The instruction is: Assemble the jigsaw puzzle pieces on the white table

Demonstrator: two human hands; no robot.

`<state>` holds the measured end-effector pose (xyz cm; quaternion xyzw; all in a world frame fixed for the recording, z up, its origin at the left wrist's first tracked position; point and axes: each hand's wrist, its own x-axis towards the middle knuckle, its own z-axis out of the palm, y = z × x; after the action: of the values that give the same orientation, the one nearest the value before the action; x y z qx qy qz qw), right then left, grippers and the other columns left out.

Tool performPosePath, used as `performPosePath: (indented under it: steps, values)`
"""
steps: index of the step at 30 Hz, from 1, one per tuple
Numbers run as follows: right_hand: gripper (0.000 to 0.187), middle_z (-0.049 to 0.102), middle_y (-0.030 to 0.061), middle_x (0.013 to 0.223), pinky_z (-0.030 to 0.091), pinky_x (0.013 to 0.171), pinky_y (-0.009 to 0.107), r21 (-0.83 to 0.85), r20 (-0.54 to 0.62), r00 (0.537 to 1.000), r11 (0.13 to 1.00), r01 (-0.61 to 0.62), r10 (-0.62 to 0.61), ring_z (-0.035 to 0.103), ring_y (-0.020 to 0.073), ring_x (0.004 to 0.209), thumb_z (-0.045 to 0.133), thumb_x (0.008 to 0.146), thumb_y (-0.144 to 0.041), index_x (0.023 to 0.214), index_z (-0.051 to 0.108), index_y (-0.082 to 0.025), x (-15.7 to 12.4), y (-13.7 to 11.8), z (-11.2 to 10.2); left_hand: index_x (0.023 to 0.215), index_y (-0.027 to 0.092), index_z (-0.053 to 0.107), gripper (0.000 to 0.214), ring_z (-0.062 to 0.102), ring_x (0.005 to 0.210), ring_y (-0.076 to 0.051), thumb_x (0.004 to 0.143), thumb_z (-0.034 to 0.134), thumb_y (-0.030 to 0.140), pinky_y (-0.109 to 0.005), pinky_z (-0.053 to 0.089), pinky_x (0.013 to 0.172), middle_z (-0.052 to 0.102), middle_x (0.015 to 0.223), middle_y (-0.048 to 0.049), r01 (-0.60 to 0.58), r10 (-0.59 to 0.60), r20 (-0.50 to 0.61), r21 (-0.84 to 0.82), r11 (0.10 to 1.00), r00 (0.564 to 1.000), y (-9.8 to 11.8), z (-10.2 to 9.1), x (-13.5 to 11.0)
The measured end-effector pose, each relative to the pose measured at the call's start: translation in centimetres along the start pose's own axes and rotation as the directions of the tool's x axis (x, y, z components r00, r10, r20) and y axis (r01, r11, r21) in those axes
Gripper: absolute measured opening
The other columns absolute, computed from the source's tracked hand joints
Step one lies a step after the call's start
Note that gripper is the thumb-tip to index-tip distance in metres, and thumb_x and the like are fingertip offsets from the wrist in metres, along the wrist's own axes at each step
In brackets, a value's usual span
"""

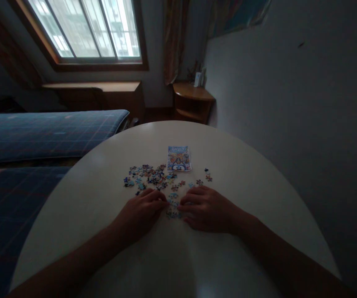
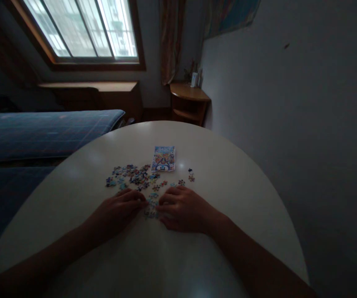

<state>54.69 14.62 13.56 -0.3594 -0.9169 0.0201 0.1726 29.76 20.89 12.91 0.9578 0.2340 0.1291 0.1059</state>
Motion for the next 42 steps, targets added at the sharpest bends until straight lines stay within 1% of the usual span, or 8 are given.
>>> performPosePath:
  steps: [5,8,11,15,20,27,33,42]
  values:
    - [0.018,0.073,0.0027,0.102,0.048,0.088,0.036,-0.017,-0.012,0.999,0.999,-0.039,0.038,0.062,0.0199,0.096,0.060,0.090,-0.031,0.103,0.070,-0.023,-0.5,0.7,-0.6,0.104,0.022,0.067,0.019,0.060,0.095,-0.021,0.094,0.052,0.015,-0.035,0.054,0.080,0.068,0.107,-0.0056,-0.114,0.115,-0.066,0.020,0.993,0.991,0.5,-0.2,0.0]
    - [0.019,0.073,0.0039,0.102,0.048,0.088,0.037,-0.017,-0.096,0.991,0.995,-0.096,0.094,0.063,0.0201,0.096,0.058,0.092,-0.028,0.106,0.069,-0.022,-1.3,1.9,-1.0,0.105,0.023,0.066,0.018,0.059,0.095,-0.020,0.095,0.052,0.018,-0.033,0.053,0.079,0.068,0.107,-0.0049,-0.228,0.228,-0.029,-0.003,0.974,0.973,1.0,-0.5,0.1]
    - [0.020,0.072,0.0058,0.105,0.048,0.090,0.039,-0.005,-0.164,0.965,0.978,-0.208,0.205,0.063,0.0202,0.097,0.059,0.092,-0.027,0.109,0.069,-0.022,-2.0,3.2,-1.0,0.101,0.022,0.066,0.015,0.059,0.091,-0.018,0.094,0.053,0.017,-0.031,0.051,0.077,0.068,0.100,-0.0038,-0.275,0.275,0.009,0.010,0.961,0.962,1.2,-0.6,0.1]
    - [0.027,0.069,0.0092,0.112,0.047,0.093,0.044,-0.022,-0.123,0.963,0.970,-0.243,0.239,0.062,0.0235,0.102,0.060,0.091,-0.031,0.116,0.067,-0.022,-2.4,4.1,-0.6,0.097,0.022,0.066,0.012,0.059,0.089,-0.018,0.093,0.055,0.019,-0.030,0.051,0.074,0.068,0.095,-0.0028,-0.262,0.262,0.004,0.013,0.965,0.965,0.8,-0.5,0.1]
    - [0.022,0.071,0.0080,0.107,0.047,0.091,0.043,-0.009,-0.107,0.956,0.961,-0.275,0.273,0.061,0.0226,0.099,0.052,0.097,-0.028,0.109,0.069,-0.022,-2.1,4.2,-0.3,0.100,0.020,0.066,0.015,0.060,0.090,-0.017,0.095,0.052,0.018,-0.030,0.052,0.077,0.069,0.098,-0.0048,-0.199,0.202,-0.114,0.032,0.979,0.973,-0.1,-0.3,0.3]
    - [0.023,0.069,0.0096,0.106,0.048,0.090,0.041,0.095,-0.163,0.897,0.911,-0.401,0.412,0.061,0.0226,0.098,0.064,0.089,-0.027,0.109,0.071,-0.020,-1.7,4.1,0.5,0.099,0.019,0.067,0.015,0.062,0.090,-0.018,0.097,0.052,0.020,-0.031,0.055,0.079,0.071,0.097,-0.0051,-0.203,0.210,-0.182,0.055,0.978,0.961,-1.1,0.1,0.8]
    - [0.013,0.069,0.0075,0.100,0.046,0.090,0.042,0.126,-0.128,0.850,0.859,-0.497,0.511,0.060,0.0238,0.095,0.070,0.082,-0.026,0.094,0.074,-0.024,-0.9,4.0,0.4,0.098,0.019,0.067,0.015,0.062,0.092,-0.017,0.097,0.052,0.020,-0.031,0.056,0.080,0.071,0.099,-0.0047,-0.187,0.194,-0.182,0.055,0.981,0.964,-1.3,0.5,1.1]
    - [0.009,0.074,0.0030,0.086,0.043,0.093,0.039,0.264,-0.159,0.837,0.839,-0.476,0.524,0.066,0.0198,0.090,0.070,0.080,-0.017,0.087,0.070,-0.022,-0.1,3.2,0.3,0.102,0.020,0.068,0.016,0.064,0.094,-0.017,0.096,0.053,0.020,-0.032,0.056,0.082,0.072,0.102,-0.0051,-0.162,0.168,-0.225,0.046,0.986,0.960,-1.4,1.0,1.2]
